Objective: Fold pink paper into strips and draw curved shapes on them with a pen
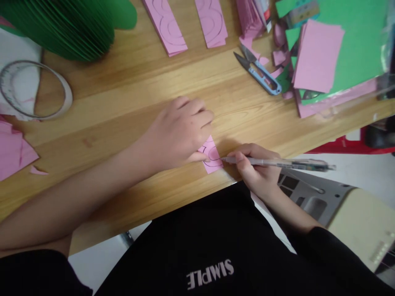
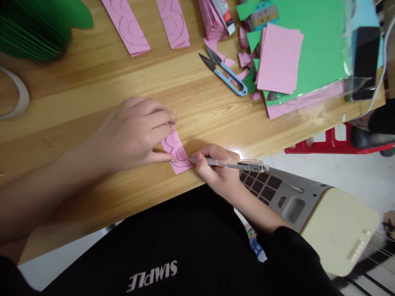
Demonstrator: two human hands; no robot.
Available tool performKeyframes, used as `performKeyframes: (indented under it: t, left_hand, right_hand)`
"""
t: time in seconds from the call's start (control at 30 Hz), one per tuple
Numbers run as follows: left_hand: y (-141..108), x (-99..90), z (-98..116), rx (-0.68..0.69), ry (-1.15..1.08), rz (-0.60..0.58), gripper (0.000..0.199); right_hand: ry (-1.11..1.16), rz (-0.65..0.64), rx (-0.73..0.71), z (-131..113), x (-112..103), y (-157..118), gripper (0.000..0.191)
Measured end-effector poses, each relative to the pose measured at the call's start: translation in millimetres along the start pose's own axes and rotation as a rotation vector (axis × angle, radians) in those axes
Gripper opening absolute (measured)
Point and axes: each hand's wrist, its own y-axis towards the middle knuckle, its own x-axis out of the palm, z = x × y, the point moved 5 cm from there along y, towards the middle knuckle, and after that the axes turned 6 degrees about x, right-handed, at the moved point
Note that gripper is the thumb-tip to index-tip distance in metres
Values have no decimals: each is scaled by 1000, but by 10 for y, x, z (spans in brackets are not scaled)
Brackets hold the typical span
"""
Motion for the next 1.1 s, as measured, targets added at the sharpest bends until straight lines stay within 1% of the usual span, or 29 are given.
performKeyframes:
  t: [0.07,0.17,0.23,0.27,0.33,0.43,0.5,0.53,0.57,0.6,0.63,0.7,0.77,0.83,0.93,1.0,1.1]
  left_hand:
    - [-1,9,-1,0,-10,8,46]
    - [-7,-1,6,-1,-14,24,47]
    - [-13,-14,13,5,-6,30,48]
    - [-17,-21,13,7,-4,36,48]
    - [-34,-33,4,5,-18,61,45]
    - [-93,-39,7,-1,-55,137,40]
    - [-165,-36,67,2,-51,214,45]
    - [-210,-31,122,3,-45,256,52]
    - [-258,-19,195,9,-46,292,58]
    - [-305,9,279,12,-43,304,61]
    - [-350,48,353,-21,-37,302,59]
    - [-440,124,464,-157,-23,324,60]
    - [-512,207,528,-290,-64,346,61]
    - [-548,284,557,-359,-116,351,59]
    - [-556,337,553,-383,-148,354,59]
    - [-555,342,541,-392,-158,357,61]
    - [-555,350,531,-421,-178,346,65]
  right_hand:
    - [64,19,29,56,-3,-16,22]
    - [210,87,68,145,-20,-72,19]
    - [281,112,65,172,-35,-127,17]
    - [287,102,47,169,-40,-156,19]
    - [220,45,-43,128,-45,-217,25]
    - [9,-55,-289,44,-32,-321,32]
    - [-104,-90,-426,32,-6,-382,37]
    - [-148,-93,-464,43,9,-402,40]
    - [-191,-92,-487,59,28,-418,43]
    - [-232,-86,-502,76,48,-429,46]
    - [-275,-84,-516,89,70,-441,47]
    - [-366,-86,-565,97,117,-469,46]
    - [-445,-82,-634,85,148,-501,42]
    - [-494,-79,-703,67,165,-532,39]
    - [-544,-111,-771,54,192,-564,41]
    - [-578,-115,-774,66,194,-569,44]
    - [-601,-65,-729,120,139,-564,45]
